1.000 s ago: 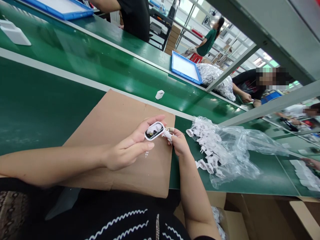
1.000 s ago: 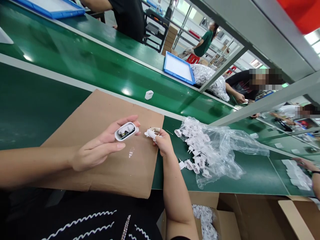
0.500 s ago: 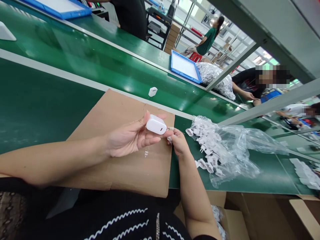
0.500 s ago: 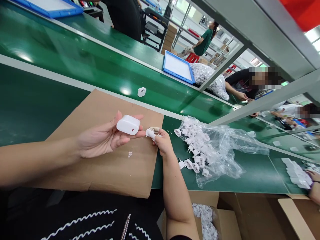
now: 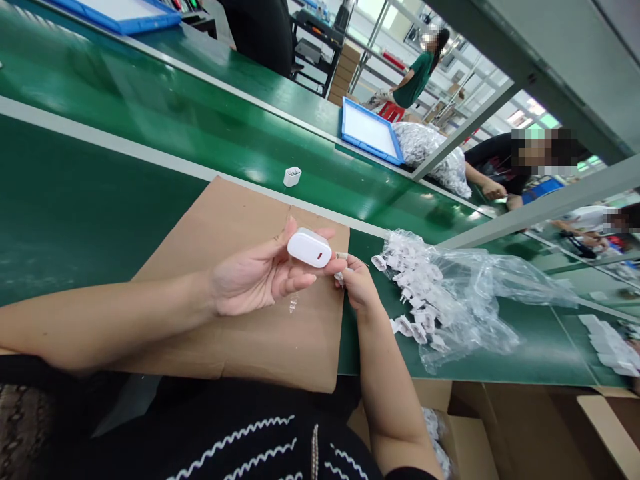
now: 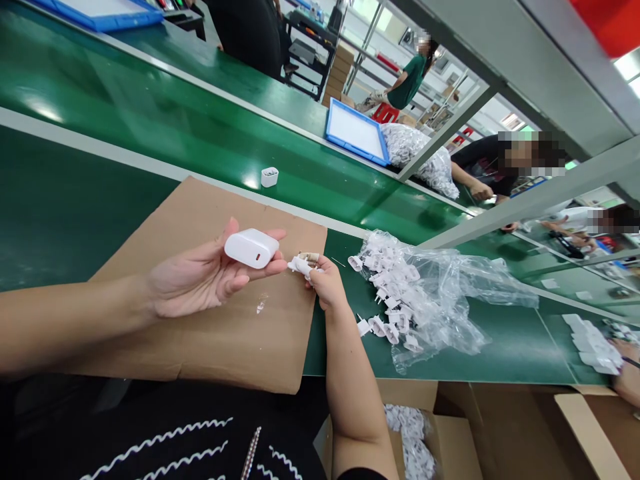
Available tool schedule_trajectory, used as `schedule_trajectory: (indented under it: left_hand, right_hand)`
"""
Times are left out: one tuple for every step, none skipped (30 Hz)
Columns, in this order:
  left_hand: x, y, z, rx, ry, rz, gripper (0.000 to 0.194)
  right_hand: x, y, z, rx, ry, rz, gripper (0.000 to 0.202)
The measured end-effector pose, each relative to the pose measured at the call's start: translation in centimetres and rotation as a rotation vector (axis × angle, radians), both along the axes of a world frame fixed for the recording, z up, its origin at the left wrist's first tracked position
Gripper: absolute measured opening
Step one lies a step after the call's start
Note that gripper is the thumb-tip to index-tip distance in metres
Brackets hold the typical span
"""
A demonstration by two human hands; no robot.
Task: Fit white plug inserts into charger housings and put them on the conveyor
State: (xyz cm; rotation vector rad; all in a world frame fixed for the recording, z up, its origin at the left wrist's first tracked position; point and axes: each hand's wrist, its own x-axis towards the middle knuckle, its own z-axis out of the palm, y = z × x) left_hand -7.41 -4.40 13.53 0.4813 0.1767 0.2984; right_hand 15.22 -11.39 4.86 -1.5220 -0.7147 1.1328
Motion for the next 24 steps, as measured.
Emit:
schedule_trajectory:
  left_hand:
    - [0.0, -0.1, -0.1, 0.054, 0.01, 0.006, 0.051]
    - [0.1, -0.2, -0.3, 0.136, 0.026, 0.025, 0.051]
    - [0.2, -0.3, -0.6, 0.256, 0.05, 0.059, 0.052]
    - [0.4, -0.3, -1.2, 0.421, 0.086, 0.121, 0.052]
    - [0.5, -0.2, -1.9, 0.626, 0.138, 0.212, 0.052]
    - [0.7, 0.0, -2.8, 0.856, 0.2, 0.321, 0.051]
    - [1.0, 0.4, -3.9, 1.09, 0.262, 0.435, 0.05]
    - [1.2, 0.8, -5.1, 1.31, 0.324, 0.536, 0.048]
    - [1.4, 1.3, -6.3, 1.501, 0.385, 0.61, 0.048]
    - [1.7, 1.8, -7.5, 1.658, 0.444, 0.647, 0.048]
    - [1.9, 2.3, -8.6, 1.781, 0.502, 0.649, 0.049]
    - [2.1, 2.7, -9.5, 1.876, 0.564, 0.63, 0.05]
    - [2.4, 3.0, -10.3, 1.941, 0.636, 0.607, 0.05]
    - [2.6, 3.2, -10.8, 1.982, 0.707, 0.579, 0.051]
    - [2.8, 3.3, -11.1, 2.002, 0.764, 0.559, 0.052]
    - [3.0, 3.4, -11.2, 2.002, 0.804, 0.543, 0.053]
    - [3.1, 3.4, -11.1, 1.981, 0.824, 0.524, 0.052]
    - [3.2, 3.3, -11.0, 1.943, 0.817, 0.492, 0.052]
    - [3.2, 3.3, -10.8, 1.887, 0.788, 0.454, 0.051]
    - [3.2, 3.3, -10.7, 1.817, 0.743, 0.414, 0.051]
    - [3.1, 3.2, -10.5, 1.741, 0.692, 0.378, 0.051]
    - [3.0, 3.2, -10.4, 1.669, 0.643, 0.349, 0.052]
    - [2.9, 3.2, -10.3, 1.609, 0.601, 0.329, 0.052]
    - [2.8, 3.2, -10.3, 1.566, 0.566, 0.315, 0.05]
  right_hand:
    - [0.0, 0.0, 0.0, -0.001, 0.004, 0.002, 0.031]
    - [0.0, 0.0, 0.0, -0.002, 0.007, 0.001, 0.031]
    - [0.0, 0.1, -0.1, -0.005, 0.009, -0.004, 0.031]
    - [0.1, 0.1, -0.1, -0.008, 0.011, -0.011, 0.031]
    - [0.1, 0.1, -0.1, -0.012, 0.013, -0.024, 0.032]
    - [0.1, 0.2, -0.1, -0.016, 0.014, -0.04, 0.033]
    - [0.1, 0.2, -0.1, -0.021, 0.014, -0.058, 0.035]
    - [0.1, 0.2, -0.1, -0.024, 0.012, -0.073, 0.036]
    - [0.1, 0.2, 0.0, -0.023, 0.009, -0.084, 0.037]
    - [0.1, 0.2, 0.0, -0.016, 0.006, -0.089, 0.036]
    - [0.0, 0.1, 0.1, -0.005, 0.002, -0.085, 0.035]
    - [-0.2, 0.0, 0.2, 0.012, -0.004, -0.076, 0.034]
    - [-0.3, -0.1, 0.2, 0.032, -0.009, -0.063, 0.033]
    - [-0.5, -0.2, 0.3, 0.051, -0.015, -0.052, 0.033]
    - [-0.8, -0.3, 0.3, 0.068, -0.023, -0.044, 0.035]
    - [-1.0, -0.4, 0.3, 0.081, -0.037, -0.04, 0.037]
    - [-1.3, -0.5, 0.3, 0.091, -0.055, -0.037, 0.038]
    - [-1.5, -0.5, 0.3, 0.099, -0.076, -0.036, 0.039]
    - [-1.7, -0.5, 0.3, 0.106, -0.099, -0.036, 0.038]
    - [-1.9, -0.5, 0.3, 0.114, -0.122, -0.042, 0.036]
    - [-2.0, -0.5, 0.4, 0.125, -0.145, -0.057, 0.034]
    - [-2.1, -0.4, 0.4, 0.137, -0.167, -0.076, 0.033]
    - [-2.1, -0.4, 0.5, 0.15, -0.189, -0.099, 0.032]
    - [-2.2, -0.4, 0.5, 0.162, -0.212, -0.122, 0.031]
